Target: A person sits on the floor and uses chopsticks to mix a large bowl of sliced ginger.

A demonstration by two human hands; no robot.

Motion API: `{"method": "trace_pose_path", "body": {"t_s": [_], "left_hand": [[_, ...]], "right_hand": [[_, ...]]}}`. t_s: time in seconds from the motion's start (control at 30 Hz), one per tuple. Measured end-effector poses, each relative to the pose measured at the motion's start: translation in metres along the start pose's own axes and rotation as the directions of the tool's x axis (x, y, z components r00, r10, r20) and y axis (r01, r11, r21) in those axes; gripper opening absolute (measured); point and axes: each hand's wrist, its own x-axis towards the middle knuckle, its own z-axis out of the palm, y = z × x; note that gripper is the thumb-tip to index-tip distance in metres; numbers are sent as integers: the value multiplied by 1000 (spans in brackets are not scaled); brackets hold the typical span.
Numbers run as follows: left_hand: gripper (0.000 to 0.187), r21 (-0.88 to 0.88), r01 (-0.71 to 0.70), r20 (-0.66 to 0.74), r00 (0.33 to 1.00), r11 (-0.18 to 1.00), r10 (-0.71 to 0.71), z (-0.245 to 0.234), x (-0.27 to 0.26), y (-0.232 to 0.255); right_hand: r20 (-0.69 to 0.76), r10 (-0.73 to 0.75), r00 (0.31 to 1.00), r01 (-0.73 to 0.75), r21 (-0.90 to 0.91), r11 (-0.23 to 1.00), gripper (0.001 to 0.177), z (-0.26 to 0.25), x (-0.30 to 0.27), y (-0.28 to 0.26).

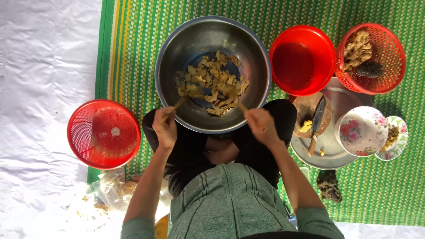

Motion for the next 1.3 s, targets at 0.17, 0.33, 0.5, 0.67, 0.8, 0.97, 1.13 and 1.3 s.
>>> {"method": "trace_pose_path", "body": {"t_s": [0.17,0.33,0.5,0.67,0.8,0.97,1.13,1.3], "left_hand": [[17,-35,30,-119,992,999,-34,34,18,-8],[17,-135,103,27,995,986,-100,59,1,22],[21,-72,2,-89,996,997,-8,38,35,20],[18,-66,12,-131,991,998,-20,61,59,-21],[14,-188,77,64,996,979,-66,90,54,8],[18,-60,-62,12,998,996,63,84,79,24],[13,-137,0,33,999,991,5,89,80,2],[16,-163,0,246,968,987,41,68,46,27]], "right_hand": [[-165,6,986,-22,-96,995,12,13,21,23],[-150,17,988,2,125,992,6,42,22,-23],[-135,6,991,28,249,968,13,53,47,-50],[-175,-91,980,140,299,944,38,40,84,-47],[-251,-20,968,35,57,998,27,51,71,14],[-333,93,938,-78,58,995,9,23,82,38],[-192,76,978,-47,154,987,10,41,70,29],[3,114,993,-112,205,972,13,11,37,-12]]}}
